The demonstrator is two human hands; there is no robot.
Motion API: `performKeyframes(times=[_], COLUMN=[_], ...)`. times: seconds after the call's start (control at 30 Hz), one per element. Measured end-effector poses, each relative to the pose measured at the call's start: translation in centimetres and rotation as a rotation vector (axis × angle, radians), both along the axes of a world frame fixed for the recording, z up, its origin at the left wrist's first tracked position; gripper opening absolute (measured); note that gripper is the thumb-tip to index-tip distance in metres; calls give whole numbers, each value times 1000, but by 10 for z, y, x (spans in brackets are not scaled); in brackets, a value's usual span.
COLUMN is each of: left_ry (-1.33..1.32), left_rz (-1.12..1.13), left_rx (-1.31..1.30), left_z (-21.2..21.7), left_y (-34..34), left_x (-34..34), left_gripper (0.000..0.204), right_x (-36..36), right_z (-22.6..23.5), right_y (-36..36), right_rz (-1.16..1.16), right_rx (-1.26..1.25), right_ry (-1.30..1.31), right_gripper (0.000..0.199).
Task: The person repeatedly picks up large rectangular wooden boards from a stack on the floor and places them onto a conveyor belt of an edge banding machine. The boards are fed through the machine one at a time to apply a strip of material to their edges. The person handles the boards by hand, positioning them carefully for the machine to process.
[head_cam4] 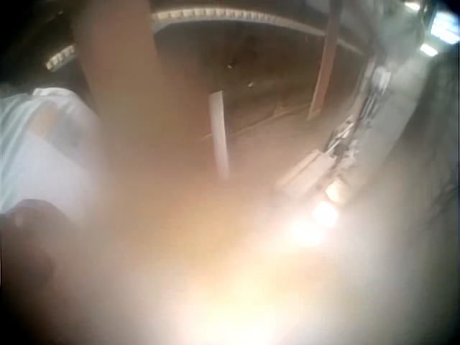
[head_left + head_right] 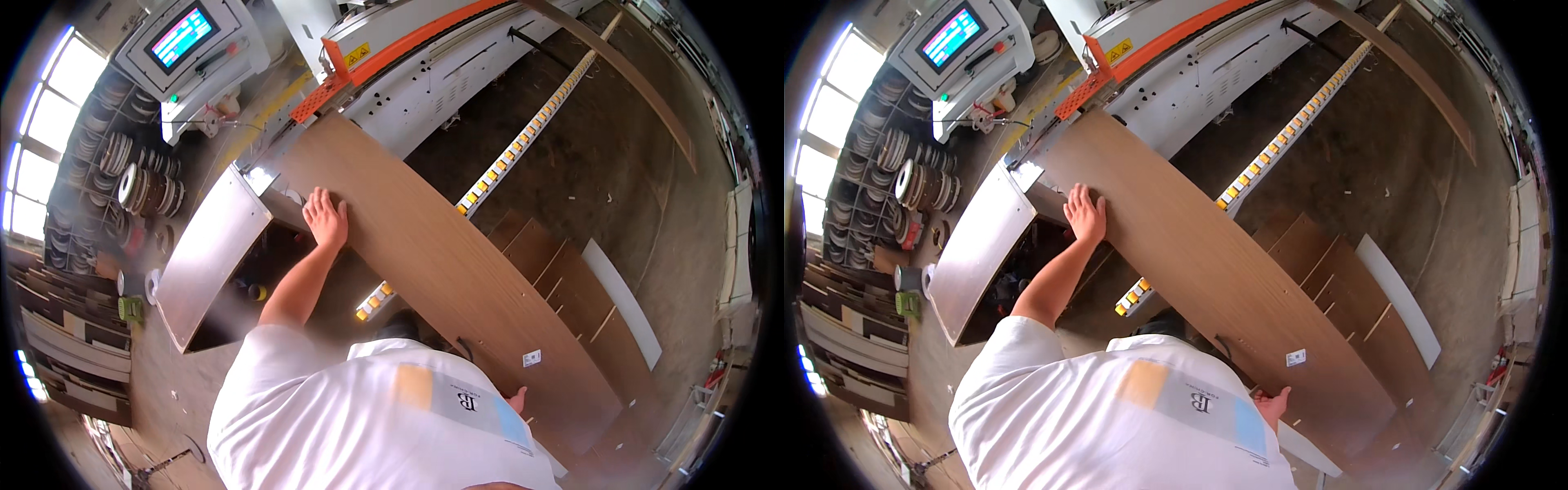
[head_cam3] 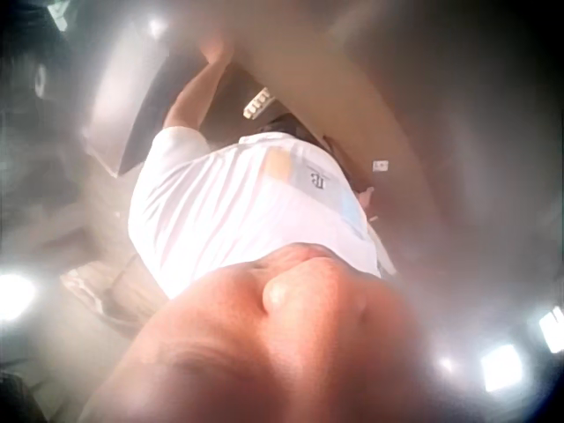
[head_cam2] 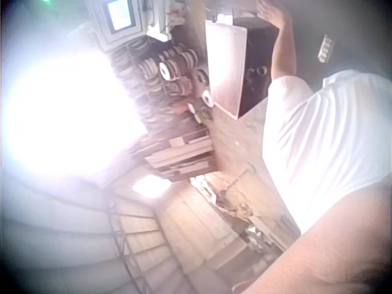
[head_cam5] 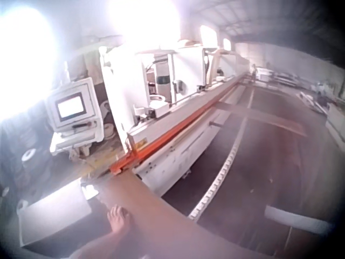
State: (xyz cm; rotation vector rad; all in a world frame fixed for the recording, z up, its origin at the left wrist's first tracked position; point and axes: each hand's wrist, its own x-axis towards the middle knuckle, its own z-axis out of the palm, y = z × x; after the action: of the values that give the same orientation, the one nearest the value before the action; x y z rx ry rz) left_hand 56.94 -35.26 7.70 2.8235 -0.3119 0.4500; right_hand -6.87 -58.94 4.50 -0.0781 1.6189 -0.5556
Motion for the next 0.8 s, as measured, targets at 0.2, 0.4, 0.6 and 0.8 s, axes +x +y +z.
performKeyframes(times=[0.2, 0.4, 0.6, 0.8], left_ry=[223, 423, 449, 429], left_rz=[467, 483, 483, 478], left_rx=[-320, -379, -429, -484], left_z=[-4, 2, -1, -5], left_y=[1, 2, -2, -13], left_x=[56, 102, 109, 118], left_gripper=[78, 81, 80, 81], right_x=[61, 96, 92, 105], right_z=[47, 55, 37, 30], right_y=[19, 20, 1, -28], right_rz=[187, 249, 310, 293], right_rx=[-76, -77, 87, -18], right_ry=[-171, -287, -363, -152], right_gripper=[55, 61, 58, 53])
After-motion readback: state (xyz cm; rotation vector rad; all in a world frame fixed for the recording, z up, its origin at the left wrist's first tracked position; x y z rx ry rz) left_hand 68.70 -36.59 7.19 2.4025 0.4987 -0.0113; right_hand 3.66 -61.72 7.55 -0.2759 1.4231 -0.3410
